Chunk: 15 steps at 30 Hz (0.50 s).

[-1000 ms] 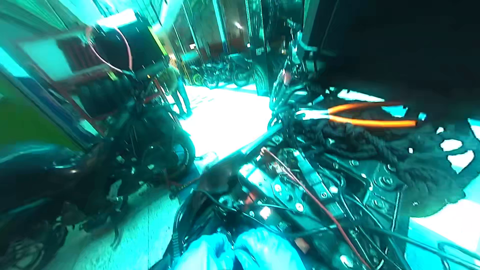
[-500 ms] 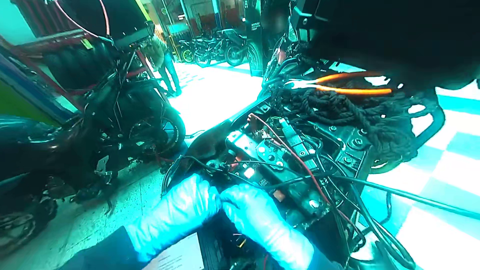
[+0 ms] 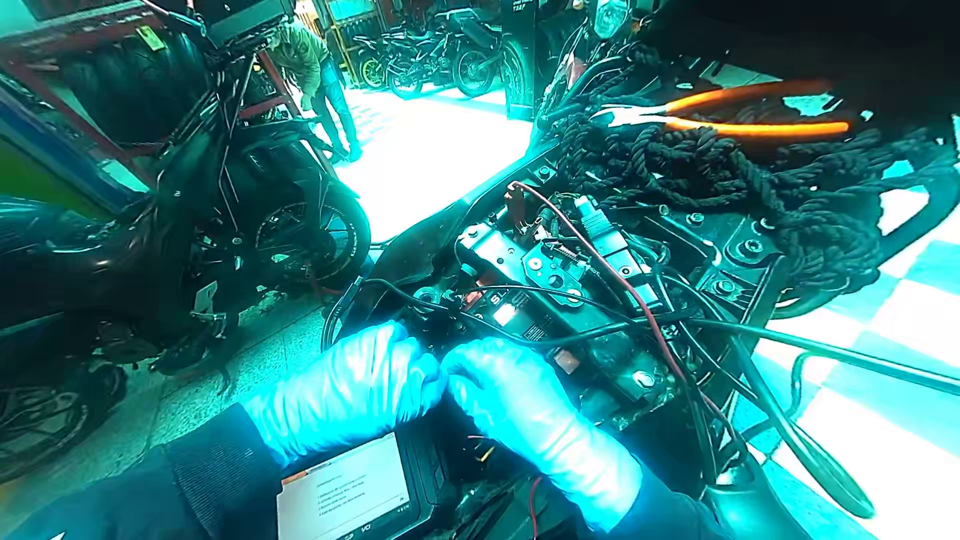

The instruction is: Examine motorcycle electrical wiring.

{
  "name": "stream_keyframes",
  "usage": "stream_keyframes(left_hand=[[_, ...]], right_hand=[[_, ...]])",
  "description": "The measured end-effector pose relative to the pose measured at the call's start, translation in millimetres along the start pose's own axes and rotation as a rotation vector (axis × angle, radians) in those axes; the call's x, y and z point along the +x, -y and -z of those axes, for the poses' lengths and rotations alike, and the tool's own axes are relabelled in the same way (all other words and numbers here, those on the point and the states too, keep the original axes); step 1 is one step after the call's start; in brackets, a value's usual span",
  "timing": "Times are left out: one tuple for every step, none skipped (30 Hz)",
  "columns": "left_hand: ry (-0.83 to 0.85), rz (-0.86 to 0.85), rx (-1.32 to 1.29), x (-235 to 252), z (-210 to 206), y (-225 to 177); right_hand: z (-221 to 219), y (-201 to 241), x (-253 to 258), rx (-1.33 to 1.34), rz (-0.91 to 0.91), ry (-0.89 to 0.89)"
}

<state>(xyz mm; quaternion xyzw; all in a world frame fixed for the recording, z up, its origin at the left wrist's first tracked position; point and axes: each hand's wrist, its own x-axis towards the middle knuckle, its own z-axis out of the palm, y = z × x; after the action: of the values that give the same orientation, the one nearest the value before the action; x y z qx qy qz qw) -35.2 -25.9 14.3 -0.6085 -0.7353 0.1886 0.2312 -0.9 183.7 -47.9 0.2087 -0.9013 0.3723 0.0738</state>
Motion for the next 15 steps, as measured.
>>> stream_keyframes(left_hand=[[0.013, 0.031, -0.027, 0, -1, 0], [0.027, 0.057, -0.051, 1, -2, 0], [0.036, 0.079, -0.075, 2, -3, 0], [0.038, 0.106, -0.100, 2, -5, -1], [0.012, 0.133, -0.135, 2, -7, -2], [-0.036, 0.166, -0.182, 1, -11, -4], [-0.083, 0.220, -0.251, -1, -15, -6], [-0.124, 0.286, -0.319, -3, -19, -10], [-0.143, 0.362, -0.371, -4, -21, -14], [-0.117, 0.454, -0.414, -3, -21, -18], [-0.046, 0.554, -0.464, 0, -16, -21], [0.087, 0.681, -0.547, 7, -6, -21], [0.294, 0.820, -0.662, 16, 6, -18], [0.490, 0.911, -0.743, 26, 14, -12], [0.635, 0.971, -0.806, 35, 20, -5]], right_hand=[[-1, -1, 0, -0.011, 0.011, -0.010], [0, 0, 0, -0.014, 0.006, 0.008], [1, 1, 0, -0.016, 0.002, 0.022], [3, 2, 0, -0.009, -0.012, 0.045], [2, 2, 0, -0.013, -0.008, 0.033], [0, 1, 0, -0.019, 0.000, 0.010], [-2, 1, 0, -0.023, 0.006, -0.014], [-3, 1, 0, -0.020, -0.002, -0.025], [-3, 3, 1, -0.004, -0.025, -0.008], [-4, 3, 1, 0.001, -0.034, -0.012], [-5, 3, 1, 0.007, -0.035, -0.021], [-6, 2, 0, 0.011, -0.032, -0.039], [-6, 2, 0, 0.018, -0.028, -0.055], [-7, 2, -1, 0.010, -0.017, -0.074], [-8, 2, -1, 0.001, -0.006, -0.091]])
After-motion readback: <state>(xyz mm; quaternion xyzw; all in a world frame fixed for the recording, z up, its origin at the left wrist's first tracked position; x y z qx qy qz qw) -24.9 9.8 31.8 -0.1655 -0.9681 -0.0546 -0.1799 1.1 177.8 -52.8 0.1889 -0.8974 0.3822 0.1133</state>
